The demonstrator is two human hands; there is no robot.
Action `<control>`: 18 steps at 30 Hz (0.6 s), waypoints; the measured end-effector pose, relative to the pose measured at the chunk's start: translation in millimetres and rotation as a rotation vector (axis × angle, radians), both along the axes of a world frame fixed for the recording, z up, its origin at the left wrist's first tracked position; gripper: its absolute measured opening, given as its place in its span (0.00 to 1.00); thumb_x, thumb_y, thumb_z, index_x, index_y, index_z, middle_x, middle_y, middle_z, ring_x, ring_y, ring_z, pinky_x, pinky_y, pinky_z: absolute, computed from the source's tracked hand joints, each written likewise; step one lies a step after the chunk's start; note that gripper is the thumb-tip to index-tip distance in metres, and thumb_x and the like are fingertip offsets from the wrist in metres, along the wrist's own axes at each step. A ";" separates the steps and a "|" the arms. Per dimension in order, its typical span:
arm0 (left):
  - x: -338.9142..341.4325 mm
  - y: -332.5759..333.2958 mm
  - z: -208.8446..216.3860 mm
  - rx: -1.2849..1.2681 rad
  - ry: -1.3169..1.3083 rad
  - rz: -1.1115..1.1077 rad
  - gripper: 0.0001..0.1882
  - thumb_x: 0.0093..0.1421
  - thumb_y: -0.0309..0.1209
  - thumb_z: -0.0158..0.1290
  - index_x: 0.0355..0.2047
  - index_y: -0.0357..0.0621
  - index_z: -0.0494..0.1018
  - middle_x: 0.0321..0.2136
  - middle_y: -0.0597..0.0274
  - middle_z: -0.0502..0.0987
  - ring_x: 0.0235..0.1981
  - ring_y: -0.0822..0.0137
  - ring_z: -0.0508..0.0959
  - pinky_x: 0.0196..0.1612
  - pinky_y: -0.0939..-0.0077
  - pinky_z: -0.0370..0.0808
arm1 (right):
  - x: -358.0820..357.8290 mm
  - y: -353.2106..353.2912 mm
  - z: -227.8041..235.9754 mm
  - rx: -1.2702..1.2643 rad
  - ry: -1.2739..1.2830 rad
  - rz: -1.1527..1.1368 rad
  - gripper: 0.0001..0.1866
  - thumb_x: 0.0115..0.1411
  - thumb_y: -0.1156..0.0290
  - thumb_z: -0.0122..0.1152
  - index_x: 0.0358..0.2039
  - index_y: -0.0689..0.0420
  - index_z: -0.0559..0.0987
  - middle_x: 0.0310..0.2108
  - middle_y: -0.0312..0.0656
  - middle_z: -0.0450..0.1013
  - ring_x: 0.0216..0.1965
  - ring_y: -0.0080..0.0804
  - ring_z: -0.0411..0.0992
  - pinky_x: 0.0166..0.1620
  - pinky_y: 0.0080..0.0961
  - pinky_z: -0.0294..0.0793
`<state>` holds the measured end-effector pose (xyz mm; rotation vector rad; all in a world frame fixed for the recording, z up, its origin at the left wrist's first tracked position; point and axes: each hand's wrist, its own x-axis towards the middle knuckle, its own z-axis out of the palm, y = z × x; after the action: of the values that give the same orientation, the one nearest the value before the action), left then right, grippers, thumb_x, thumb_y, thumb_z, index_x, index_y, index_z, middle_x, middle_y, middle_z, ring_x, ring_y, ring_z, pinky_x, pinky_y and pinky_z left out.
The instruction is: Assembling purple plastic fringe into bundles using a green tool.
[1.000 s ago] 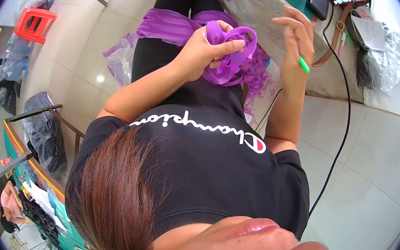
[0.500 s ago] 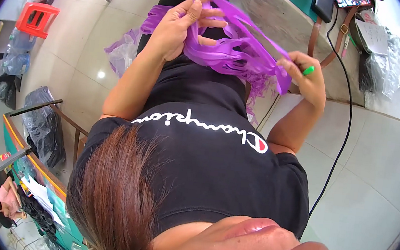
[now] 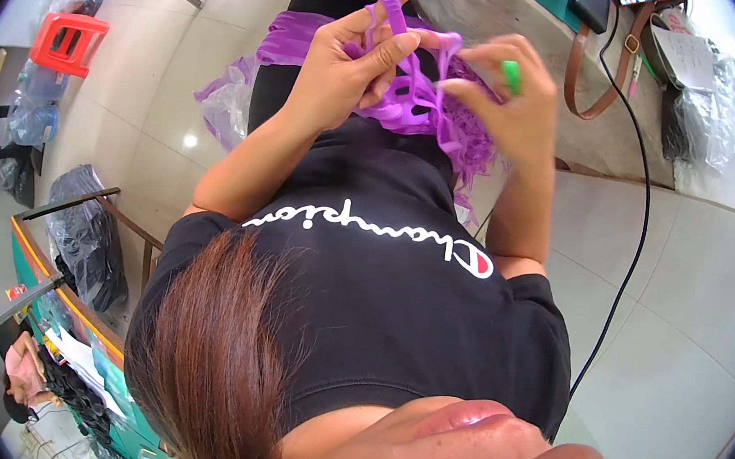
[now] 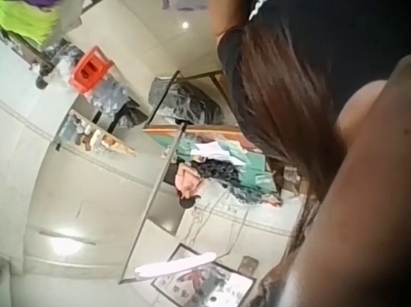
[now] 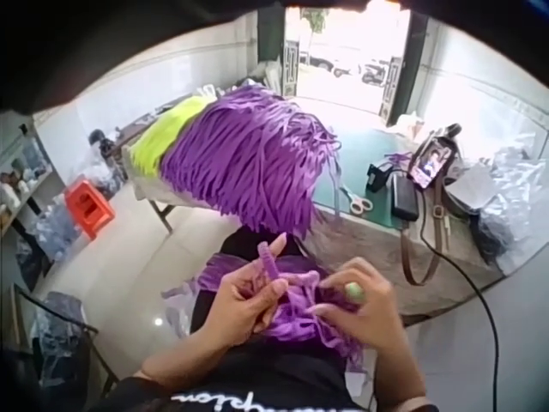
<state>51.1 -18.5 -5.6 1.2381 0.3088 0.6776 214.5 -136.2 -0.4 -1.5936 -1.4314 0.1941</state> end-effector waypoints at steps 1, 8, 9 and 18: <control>1.0 -1.4 0.8 -0.014 -0.014 -0.025 0.27 0.66 0.28 0.47 0.64 0.43 0.55 0.41 0.49 0.79 0.12 0.85 0.62 0.12 0.93 0.55 | -6.3 7.8 -2.7 0.144 -0.098 0.062 0.16 0.45 0.71 0.74 0.35 0.60 0.79 0.31 0.36 0.72 0.29 0.22 0.69 0.32 0.21 0.70; -3.2 3.5 3.4 0.050 -0.028 -0.051 0.26 0.68 0.32 0.42 0.65 0.42 0.53 0.47 0.45 0.76 0.12 0.87 0.61 0.12 0.94 0.56 | -14.6 25.6 -11.7 -0.145 0.174 0.000 0.17 0.46 0.69 0.74 0.36 0.59 0.78 0.25 0.35 0.75 0.25 0.19 0.71 0.30 0.19 0.71; -3.0 4.3 2.8 0.048 -0.030 -0.046 0.26 0.68 0.32 0.42 0.65 0.42 0.53 0.47 0.45 0.76 0.12 0.87 0.61 0.12 0.94 0.56 | -12.2 27.2 -15.1 -0.188 0.156 -0.010 0.15 0.49 0.71 0.71 0.36 0.59 0.78 0.24 0.35 0.74 0.25 0.19 0.71 0.29 0.19 0.70; -16.0 40.0 -13.4 0.575 0.304 0.004 0.28 0.59 0.31 0.57 0.60 0.56 0.66 0.32 0.69 0.79 0.23 0.85 0.62 0.27 0.90 0.61 | 75.0 -2.9 -12.6 0.082 0.397 -0.352 0.09 0.57 0.73 0.62 0.38 0.61 0.79 0.21 0.29 0.71 0.22 0.12 0.62 0.24 0.13 0.57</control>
<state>35.1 21.5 -19.0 1.8980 0.3806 0.5981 289.5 -139.1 -13.1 -1.6033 -0.8334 0.2259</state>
